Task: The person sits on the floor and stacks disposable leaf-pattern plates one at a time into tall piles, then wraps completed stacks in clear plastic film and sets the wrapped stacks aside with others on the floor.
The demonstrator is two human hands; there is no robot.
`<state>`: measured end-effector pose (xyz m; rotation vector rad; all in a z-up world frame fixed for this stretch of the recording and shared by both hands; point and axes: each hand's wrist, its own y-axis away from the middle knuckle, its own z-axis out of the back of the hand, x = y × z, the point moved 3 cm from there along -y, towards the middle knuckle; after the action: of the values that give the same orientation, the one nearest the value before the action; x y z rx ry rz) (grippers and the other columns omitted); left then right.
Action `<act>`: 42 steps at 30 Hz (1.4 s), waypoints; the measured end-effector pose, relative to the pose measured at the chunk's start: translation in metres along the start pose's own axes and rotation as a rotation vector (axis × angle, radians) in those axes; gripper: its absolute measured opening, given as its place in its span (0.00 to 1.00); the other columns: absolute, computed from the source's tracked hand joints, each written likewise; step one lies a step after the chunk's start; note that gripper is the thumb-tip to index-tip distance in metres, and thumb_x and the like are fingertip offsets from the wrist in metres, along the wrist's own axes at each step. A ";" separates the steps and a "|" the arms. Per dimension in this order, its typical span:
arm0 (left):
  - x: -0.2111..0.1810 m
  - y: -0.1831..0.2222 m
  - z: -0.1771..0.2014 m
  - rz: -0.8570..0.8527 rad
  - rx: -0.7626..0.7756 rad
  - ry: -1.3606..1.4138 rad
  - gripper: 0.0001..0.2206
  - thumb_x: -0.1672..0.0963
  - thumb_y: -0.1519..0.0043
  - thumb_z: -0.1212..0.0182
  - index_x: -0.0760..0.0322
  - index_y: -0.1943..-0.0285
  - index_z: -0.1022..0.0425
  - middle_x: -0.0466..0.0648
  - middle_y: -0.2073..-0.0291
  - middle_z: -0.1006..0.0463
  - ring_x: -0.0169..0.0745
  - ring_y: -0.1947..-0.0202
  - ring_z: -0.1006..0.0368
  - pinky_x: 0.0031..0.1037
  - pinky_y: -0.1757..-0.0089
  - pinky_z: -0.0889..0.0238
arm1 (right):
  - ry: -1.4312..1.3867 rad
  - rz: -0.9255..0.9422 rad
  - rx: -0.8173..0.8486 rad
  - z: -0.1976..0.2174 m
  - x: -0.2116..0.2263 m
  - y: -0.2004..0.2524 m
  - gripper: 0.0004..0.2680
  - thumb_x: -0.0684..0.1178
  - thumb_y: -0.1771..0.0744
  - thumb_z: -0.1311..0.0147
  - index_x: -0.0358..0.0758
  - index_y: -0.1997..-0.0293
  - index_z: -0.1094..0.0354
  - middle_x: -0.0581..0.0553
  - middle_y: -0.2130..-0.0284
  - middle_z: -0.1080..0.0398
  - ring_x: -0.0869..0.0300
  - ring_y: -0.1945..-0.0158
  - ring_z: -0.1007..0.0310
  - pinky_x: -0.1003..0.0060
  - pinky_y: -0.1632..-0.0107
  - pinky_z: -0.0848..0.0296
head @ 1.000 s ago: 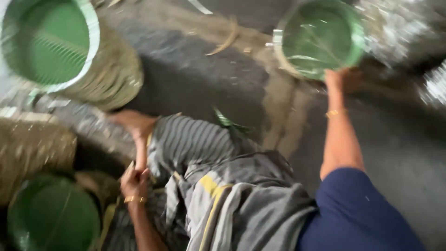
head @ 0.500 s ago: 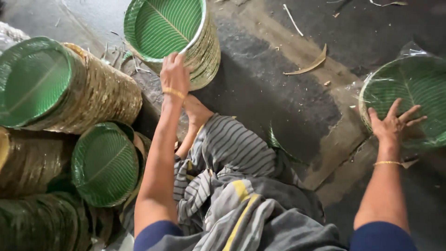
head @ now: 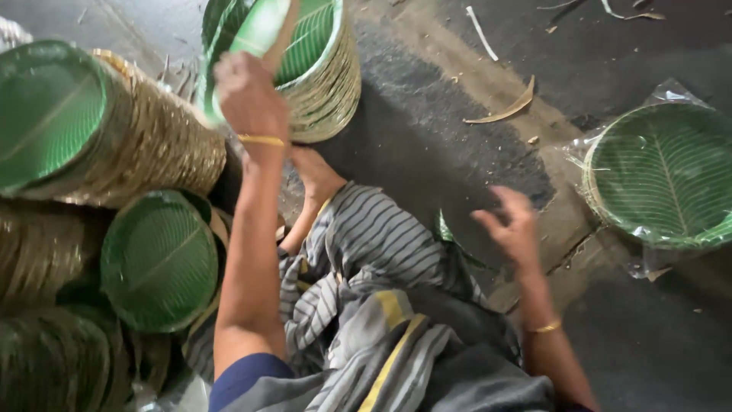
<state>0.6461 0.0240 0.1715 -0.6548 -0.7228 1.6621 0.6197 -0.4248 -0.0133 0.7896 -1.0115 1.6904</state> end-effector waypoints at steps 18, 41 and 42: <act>-0.068 0.221 0.144 0.571 0.288 1.172 0.15 0.61 0.48 0.25 0.70 0.70 0.33 0.57 0.77 0.34 0.51 0.76 0.37 0.35 0.70 0.40 | -0.488 0.080 0.662 -0.116 0.200 -0.007 0.29 0.42 0.32 0.40 0.31 0.19 0.50 0.39 0.34 0.32 0.57 0.36 0.30 0.65 0.34 0.30; 0.194 0.290 0.110 0.677 0.507 -0.161 0.07 0.58 0.51 0.32 0.69 0.68 0.19 0.63 0.63 0.20 0.67 0.62 0.23 0.49 0.62 0.30 | -0.391 -0.297 0.509 -0.083 0.051 -0.014 0.31 0.31 0.42 0.55 0.33 0.27 0.41 0.39 0.32 0.37 0.51 0.33 0.34 0.67 0.37 0.30; 0.193 0.284 0.125 0.687 0.469 -0.080 0.08 0.57 0.49 0.30 0.69 0.66 0.19 0.63 0.63 0.21 0.69 0.62 0.24 0.50 0.62 0.31 | -0.511 -0.394 0.632 -0.091 0.049 -0.008 0.29 0.31 0.42 0.53 0.33 0.30 0.38 0.40 0.34 0.35 0.54 0.35 0.33 0.67 0.39 0.30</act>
<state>0.3346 0.1534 0.0305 -0.5225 -0.1278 2.3949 0.6075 -0.3213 -0.0094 1.7765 -0.5661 1.4868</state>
